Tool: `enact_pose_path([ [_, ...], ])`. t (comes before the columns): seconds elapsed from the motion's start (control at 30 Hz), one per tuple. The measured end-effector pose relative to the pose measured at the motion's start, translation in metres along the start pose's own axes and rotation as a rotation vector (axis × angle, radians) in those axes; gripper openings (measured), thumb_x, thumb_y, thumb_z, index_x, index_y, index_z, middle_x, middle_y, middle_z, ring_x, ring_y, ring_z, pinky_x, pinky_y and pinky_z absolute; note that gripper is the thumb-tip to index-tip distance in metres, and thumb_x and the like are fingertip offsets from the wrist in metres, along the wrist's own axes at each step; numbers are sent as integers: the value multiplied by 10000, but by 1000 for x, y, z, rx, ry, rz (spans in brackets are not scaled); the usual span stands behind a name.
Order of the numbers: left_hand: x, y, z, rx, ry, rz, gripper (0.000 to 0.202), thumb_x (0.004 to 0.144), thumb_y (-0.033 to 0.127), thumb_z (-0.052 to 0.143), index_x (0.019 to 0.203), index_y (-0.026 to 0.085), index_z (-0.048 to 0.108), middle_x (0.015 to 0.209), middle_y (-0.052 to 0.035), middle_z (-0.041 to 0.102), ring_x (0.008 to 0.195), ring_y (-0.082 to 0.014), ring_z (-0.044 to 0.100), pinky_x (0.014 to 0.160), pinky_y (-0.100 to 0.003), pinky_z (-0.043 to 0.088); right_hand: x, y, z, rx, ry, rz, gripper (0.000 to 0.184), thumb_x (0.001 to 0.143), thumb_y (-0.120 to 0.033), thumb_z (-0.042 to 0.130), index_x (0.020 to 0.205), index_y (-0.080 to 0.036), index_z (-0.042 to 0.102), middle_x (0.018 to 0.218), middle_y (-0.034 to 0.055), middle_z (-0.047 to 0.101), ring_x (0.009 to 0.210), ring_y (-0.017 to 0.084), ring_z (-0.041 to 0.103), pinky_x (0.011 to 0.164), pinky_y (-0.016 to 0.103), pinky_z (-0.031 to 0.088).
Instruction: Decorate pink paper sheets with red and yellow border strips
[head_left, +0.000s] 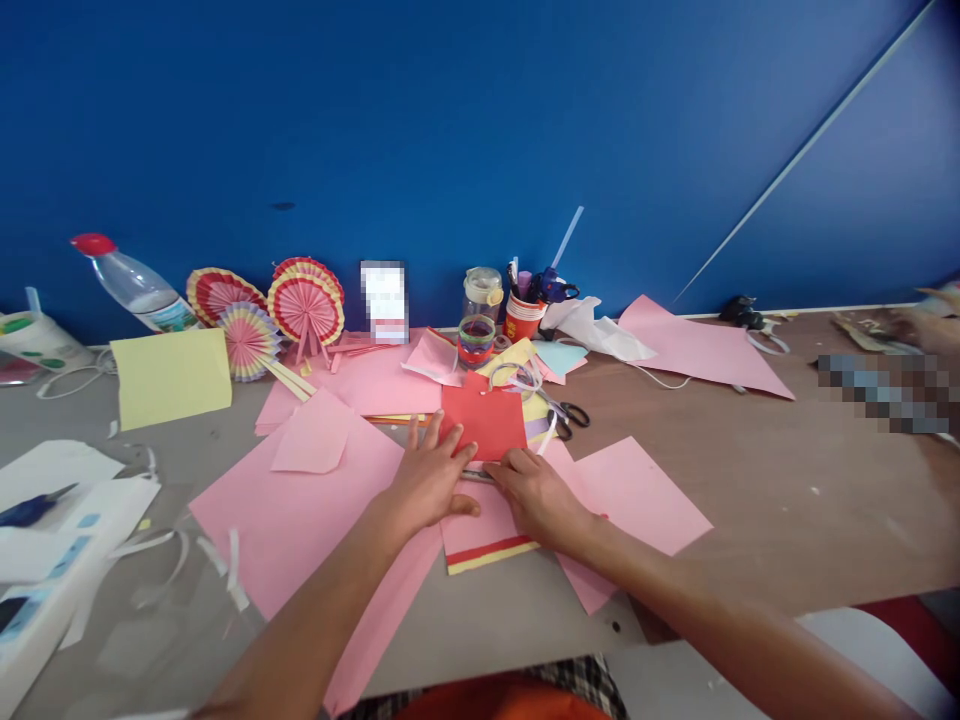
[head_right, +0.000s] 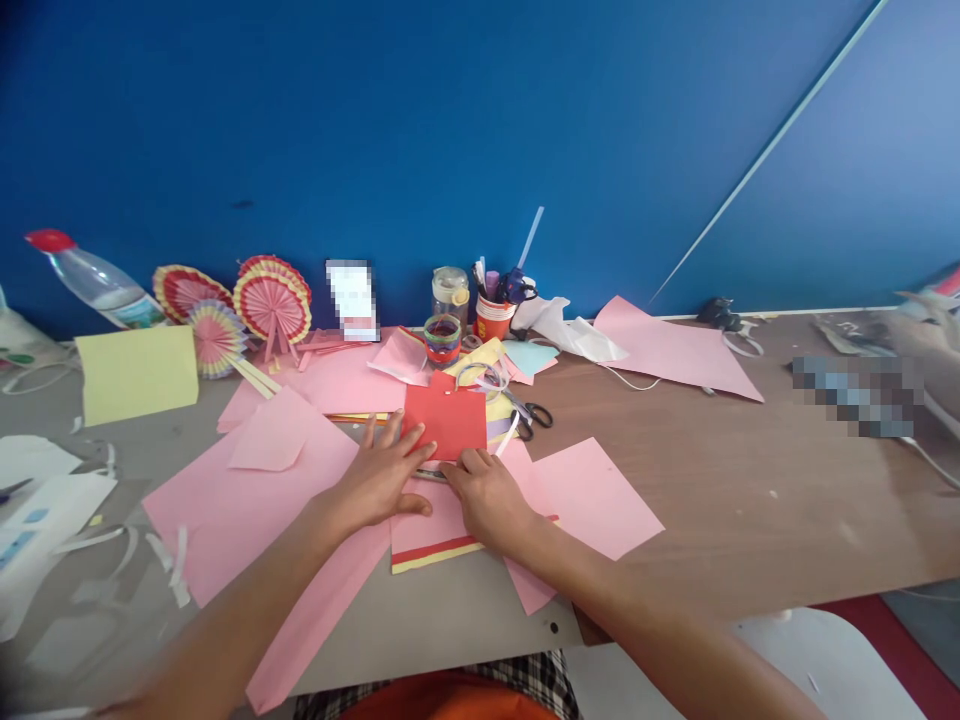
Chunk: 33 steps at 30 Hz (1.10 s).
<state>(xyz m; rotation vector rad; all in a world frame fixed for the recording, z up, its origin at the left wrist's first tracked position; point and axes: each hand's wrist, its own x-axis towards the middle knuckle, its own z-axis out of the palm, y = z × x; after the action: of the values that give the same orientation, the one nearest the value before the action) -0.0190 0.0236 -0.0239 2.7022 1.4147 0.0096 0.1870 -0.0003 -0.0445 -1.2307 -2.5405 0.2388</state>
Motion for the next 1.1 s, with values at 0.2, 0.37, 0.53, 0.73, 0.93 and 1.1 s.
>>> enact_pose_path([
  [0.2,2,-4,-4,-17,25,30,941,653,726,614,1408,211,390,1497,-149,348,1399,-445,142,1078,-681,55,-4,12,-14,-7,34,74,373,851,-60,398,1110,-134,657,864,108,552,770,209,506,701,337,437],
  [0.37,-7,-15,-7,-63,125,-110,748,801,586,560,1405,185,378,1501,-139,343,1394,-385,216,1099,-624,144,-12,38,-24,124,127,148,398,838,-68,391,1157,-135,619,884,107,580,818,220,555,742,349,474],
  [0.53,-21,-20,-2,-139,262,-297,390,868,321,516,1235,195,541,1286,-118,572,1207,-297,488,1031,-517,334,-15,78,-31,87,287,268,369,833,-124,419,1133,-152,632,970,122,604,912,246,567,817,376,470],
  [0.73,-18,-9,9,-171,288,-269,329,855,266,513,1168,216,602,1224,-97,617,1211,-303,484,1057,-549,290,14,103,-35,-85,316,461,395,817,-107,433,1121,-205,665,964,99,615,914,238,545,829,363,425],
  [0.93,-18,-4,17,-135,288,-202,331,874,264,479,1182,211,588,1271,-105,577,1242,-317,451,1081,-578,245,43,87,-34,-273,353,494,395,801,-100,481,1153,-179,641,1162,160,552,1048,315,470,890,482,350],
  [1.1,-19,-2,20,-120,301,-212,351,865,243,486,1205,218,564,1282,-101,571,1259,-320,433,1083,-585,236,45,50,-39,-45,127,141,313,867,-221,527,1159,-219,642,1115,110,599,1081,267,484,939,443,362],
])
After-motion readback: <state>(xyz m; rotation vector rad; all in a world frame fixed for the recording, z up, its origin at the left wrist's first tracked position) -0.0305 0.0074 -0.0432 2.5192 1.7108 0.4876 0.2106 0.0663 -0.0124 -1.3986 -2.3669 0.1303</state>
